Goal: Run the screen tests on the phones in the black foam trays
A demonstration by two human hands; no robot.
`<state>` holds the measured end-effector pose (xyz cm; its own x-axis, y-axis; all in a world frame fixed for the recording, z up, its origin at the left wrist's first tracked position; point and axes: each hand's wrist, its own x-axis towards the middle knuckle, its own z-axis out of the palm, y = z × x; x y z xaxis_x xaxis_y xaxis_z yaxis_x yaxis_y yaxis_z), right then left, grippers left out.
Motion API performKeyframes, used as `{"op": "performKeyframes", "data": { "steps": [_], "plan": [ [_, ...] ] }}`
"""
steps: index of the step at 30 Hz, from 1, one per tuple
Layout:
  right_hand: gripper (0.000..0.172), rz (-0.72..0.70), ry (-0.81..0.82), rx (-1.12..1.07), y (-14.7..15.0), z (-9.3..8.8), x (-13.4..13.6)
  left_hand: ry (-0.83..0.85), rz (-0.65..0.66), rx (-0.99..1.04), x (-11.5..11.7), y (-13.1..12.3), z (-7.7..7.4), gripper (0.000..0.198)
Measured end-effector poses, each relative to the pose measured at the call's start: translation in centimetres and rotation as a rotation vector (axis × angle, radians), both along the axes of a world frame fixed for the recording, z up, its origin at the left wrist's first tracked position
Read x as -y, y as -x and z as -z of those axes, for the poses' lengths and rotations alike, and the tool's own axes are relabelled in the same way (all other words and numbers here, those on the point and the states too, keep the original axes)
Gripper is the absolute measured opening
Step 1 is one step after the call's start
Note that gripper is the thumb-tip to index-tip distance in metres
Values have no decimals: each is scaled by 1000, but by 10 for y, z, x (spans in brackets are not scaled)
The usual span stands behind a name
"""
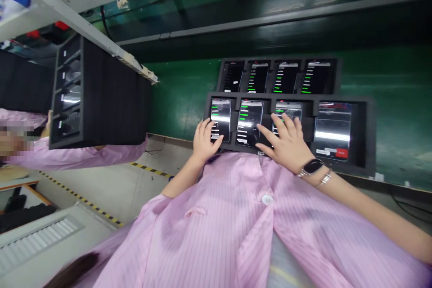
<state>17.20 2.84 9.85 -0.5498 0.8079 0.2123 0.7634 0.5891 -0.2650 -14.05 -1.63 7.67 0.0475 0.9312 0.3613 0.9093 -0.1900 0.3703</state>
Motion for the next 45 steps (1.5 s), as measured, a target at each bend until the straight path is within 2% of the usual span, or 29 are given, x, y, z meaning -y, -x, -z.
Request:
{"op": "performKeyframes", "data": {
  "steps": [4,7,12,16,20,22,24,27,29,32,35,39,42,45],
  "plan": [
    [56,-20,15,20,19,6,-13,52,-31,5,1,-1,0,61],
    [59,-4,3,5,13,3,-13,91,-35,9,0,-1,-1,65],
    [63,128,-14,-21,-27,-8,-1,131,-33,5,-1,-1,-4,65],
    [67,289,-30,18,-68,1,15,191,-42,-18,0,0,-8,58],
    [68,410,-118,12,-99,11,21,182,-42,-91,-2,-9,-18,67],
    [75,465,-168,11,-109,14,18,127,29,-120,-8,-23,-23,75],
    [85,494,-183,8,-115,17,13,73,176,-128,-18,-42,-23,78],
    [88,520,-199,20,-118,22,7,33,330,-140,-32,-69,-15,77],
    [85,526,-229,25,-117,24,7,36,340,-156,-39,-80,-8,74],
    [81,528,-194,-9,-116,24,9,77,366,-150,-42,-83,-3,66],
    [75,543,-187,-19,-114,23,10,135,403,-133,-42,-81,-8,57],
    [63,492,-121,-8,-115,20,8,167,359,-157,-43,-85,-16,49],
    [56,480,-111,-11,-112,14,5,209,357,-141,-44,-89,-19,52],
    [54,444,-135,-28,-98,3,0,197,355,-121,-41,-81,-23,59]
  ]
}}
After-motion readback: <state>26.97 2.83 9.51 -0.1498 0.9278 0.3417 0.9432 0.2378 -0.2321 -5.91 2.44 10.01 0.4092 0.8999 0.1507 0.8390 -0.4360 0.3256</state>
